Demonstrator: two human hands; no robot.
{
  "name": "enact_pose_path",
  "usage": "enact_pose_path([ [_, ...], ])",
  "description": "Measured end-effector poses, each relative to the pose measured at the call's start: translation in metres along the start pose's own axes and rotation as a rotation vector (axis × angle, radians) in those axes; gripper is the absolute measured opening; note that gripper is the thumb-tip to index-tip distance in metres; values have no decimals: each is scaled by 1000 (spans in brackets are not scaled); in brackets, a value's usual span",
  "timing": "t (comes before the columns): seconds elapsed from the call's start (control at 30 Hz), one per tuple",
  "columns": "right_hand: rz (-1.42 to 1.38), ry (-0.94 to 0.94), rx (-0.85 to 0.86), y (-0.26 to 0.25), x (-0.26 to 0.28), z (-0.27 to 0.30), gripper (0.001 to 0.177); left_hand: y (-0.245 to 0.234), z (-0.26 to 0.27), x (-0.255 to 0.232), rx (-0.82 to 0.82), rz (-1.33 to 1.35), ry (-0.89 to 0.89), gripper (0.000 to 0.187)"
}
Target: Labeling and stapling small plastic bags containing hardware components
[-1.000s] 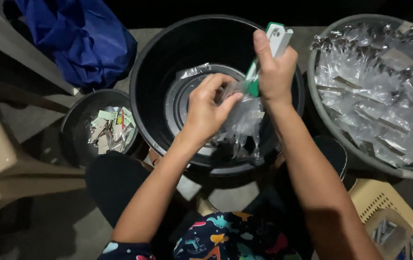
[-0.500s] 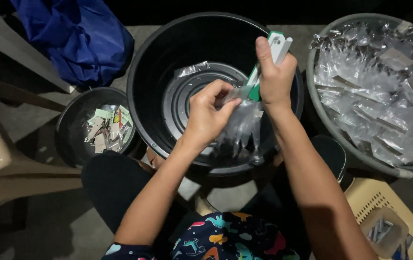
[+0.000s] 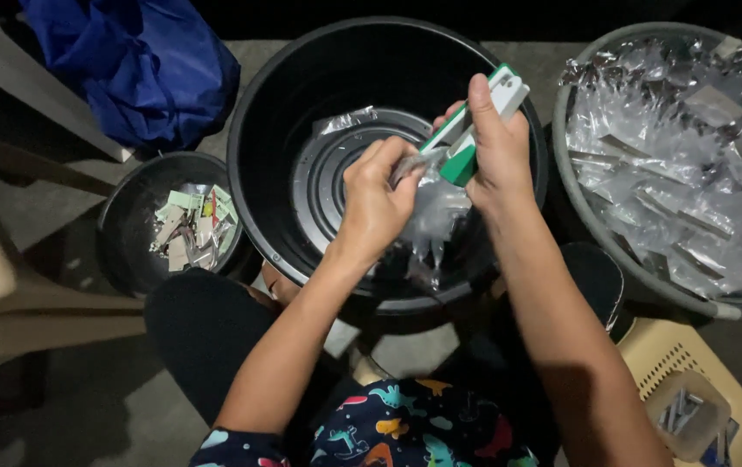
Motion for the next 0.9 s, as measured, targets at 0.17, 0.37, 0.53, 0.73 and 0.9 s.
enact_pose_path([
  [0.17,-99,-109,82,-16,-18,4,24,-5,2,36,-79,-119,-16,24],
  [0.37,-73,-73,36,-15,15,7,21,-8,3,17,-3,-70,-62,15],
  [0.53,109,-162,-29,-2,14,5,39,4,8,14,12,-19,-95,14],
  [0.73,270,-205,-2,0,13,9,48,2,10,18,-11,-103,-58,14],
  [0.9,364,-467,-36,-13,-9,-13,44,11,12,11,17,-46,-61,17],
])
Point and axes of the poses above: each hand's wrist, its own z-axis away from the middle knuckle, its own y-axis out of the palm, x = y × z, the point moved 4 cm from there along -z, towards the middle knuckle, and after that the axes turned 9 degrees about -x, right-handed, at the moved point
